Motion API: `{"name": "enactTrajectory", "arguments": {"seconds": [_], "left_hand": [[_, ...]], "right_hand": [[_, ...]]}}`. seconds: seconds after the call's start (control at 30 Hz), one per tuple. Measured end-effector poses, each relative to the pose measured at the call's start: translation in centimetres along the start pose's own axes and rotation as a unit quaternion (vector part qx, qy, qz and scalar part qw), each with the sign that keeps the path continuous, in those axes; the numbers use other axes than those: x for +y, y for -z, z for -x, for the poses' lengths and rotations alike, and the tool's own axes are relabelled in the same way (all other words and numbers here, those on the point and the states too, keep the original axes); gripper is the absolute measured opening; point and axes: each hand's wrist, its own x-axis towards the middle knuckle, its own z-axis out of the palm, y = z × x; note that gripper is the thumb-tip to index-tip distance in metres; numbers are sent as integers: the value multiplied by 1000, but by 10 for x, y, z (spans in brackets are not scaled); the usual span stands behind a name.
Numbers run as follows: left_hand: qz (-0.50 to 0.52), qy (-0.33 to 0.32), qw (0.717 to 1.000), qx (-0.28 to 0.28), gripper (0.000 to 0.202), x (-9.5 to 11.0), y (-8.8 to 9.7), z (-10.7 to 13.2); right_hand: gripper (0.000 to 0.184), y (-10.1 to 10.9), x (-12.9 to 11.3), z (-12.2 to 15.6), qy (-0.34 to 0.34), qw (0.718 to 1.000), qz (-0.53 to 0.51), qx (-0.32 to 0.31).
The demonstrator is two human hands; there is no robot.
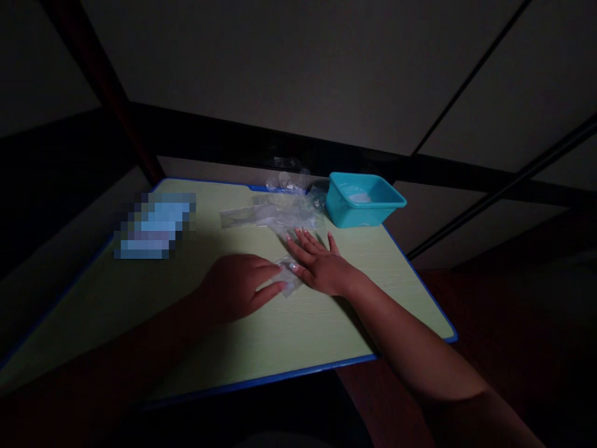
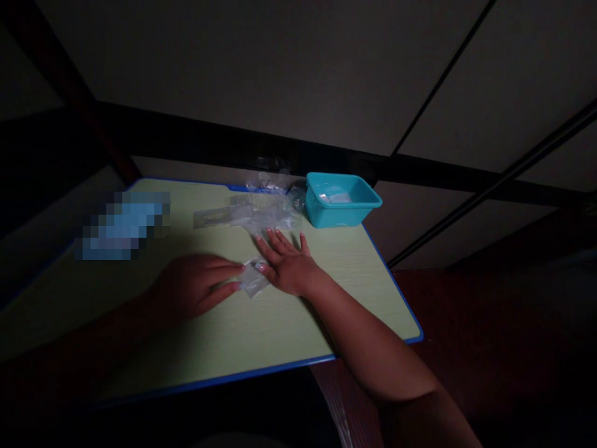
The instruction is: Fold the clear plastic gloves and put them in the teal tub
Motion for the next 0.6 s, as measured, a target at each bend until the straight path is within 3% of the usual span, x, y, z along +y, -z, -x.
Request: {"name": "enactTrajectory", "arguments": {"seconds": [0.17,0.27,0.6], "left_hand": [[119,90,978,144,47,-6,8,-6],[193,118,955,193,49,-10,5,-7],[169,24,971,164,45,-14,0,-5]], "right_hand": [[67,-4,-20,10,110,994,-16,12],[72,-12,-32,12,147,989,-28,-2],[80,-20,-38,8,126,991,-43,-14]]}}
